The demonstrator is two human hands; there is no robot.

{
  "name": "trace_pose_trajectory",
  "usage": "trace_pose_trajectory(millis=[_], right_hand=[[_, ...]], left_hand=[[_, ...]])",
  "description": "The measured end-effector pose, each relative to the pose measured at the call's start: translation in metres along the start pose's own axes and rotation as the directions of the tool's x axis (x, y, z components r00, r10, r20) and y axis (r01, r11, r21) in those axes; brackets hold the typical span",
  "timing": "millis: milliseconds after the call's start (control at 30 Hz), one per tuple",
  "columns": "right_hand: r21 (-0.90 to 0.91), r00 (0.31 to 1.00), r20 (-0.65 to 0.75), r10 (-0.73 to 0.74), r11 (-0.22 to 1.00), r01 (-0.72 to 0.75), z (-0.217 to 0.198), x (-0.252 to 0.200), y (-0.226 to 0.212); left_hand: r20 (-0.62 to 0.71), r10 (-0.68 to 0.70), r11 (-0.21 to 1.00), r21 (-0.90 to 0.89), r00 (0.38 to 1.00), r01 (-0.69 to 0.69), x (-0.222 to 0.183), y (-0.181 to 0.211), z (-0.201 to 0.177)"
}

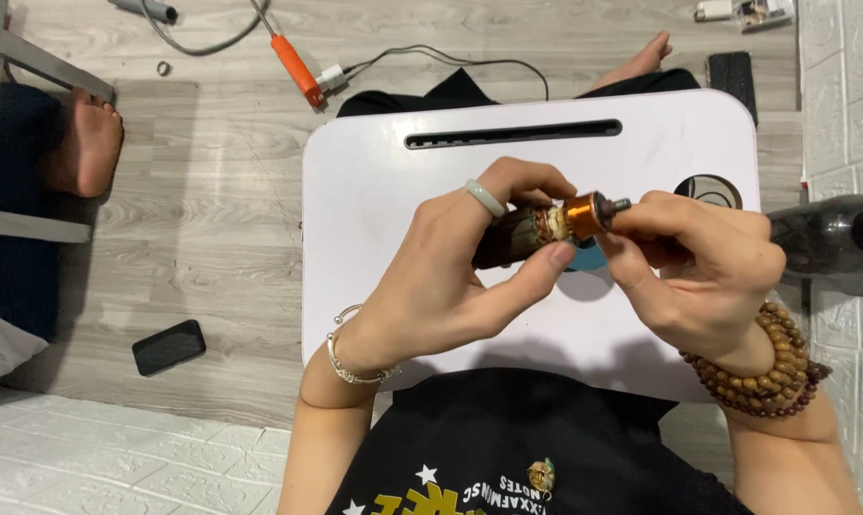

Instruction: Manually winding thin copper wire onto the poles of a small motor armature while seated on the floor.

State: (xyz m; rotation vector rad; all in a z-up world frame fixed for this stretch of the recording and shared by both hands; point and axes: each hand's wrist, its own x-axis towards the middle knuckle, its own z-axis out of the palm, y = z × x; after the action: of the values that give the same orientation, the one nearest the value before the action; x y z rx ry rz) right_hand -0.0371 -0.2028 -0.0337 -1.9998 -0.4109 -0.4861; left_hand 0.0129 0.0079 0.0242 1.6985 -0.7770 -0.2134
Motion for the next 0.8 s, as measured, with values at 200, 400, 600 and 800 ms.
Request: trace_pose_trajectory(millis=[200, 400, 600, 800], right_hand=[[-0.054, 1.000, 0.019, -0.018, 0.998, 0.019, 0.002, 0.002, -0.013], [-0.090, 0.998, 0.044, -0.049, 0.995, 0.053, 0.003, 0.004, -0.015], [-0.220, 0.992, 0.088, -0.086, 0.970, 0.104, -0.001, 0.007, -0.017], [-0.299, 0.978, 0.160, -0.136, 0.937, 0.179, -0.008, 0.005, -0.012]], left_hand=[[-0.028, 0.007, 1.000, 0.012, 1.000, -0.007, 0.003, -0.005, 0.005], [-0.054, 0.042, 0.984, 0.174, 0.998, -0.032, 0.003, -0.011, 0.010], [-0.074, 0.109, 0.916, 0.396, 0.991, -0.071, 0.001, -0.020, 0.015], [-0.011, 0.098, 0.873, 0.480, 0.995, -0.080, -0.001, -0.025, 0.015]])
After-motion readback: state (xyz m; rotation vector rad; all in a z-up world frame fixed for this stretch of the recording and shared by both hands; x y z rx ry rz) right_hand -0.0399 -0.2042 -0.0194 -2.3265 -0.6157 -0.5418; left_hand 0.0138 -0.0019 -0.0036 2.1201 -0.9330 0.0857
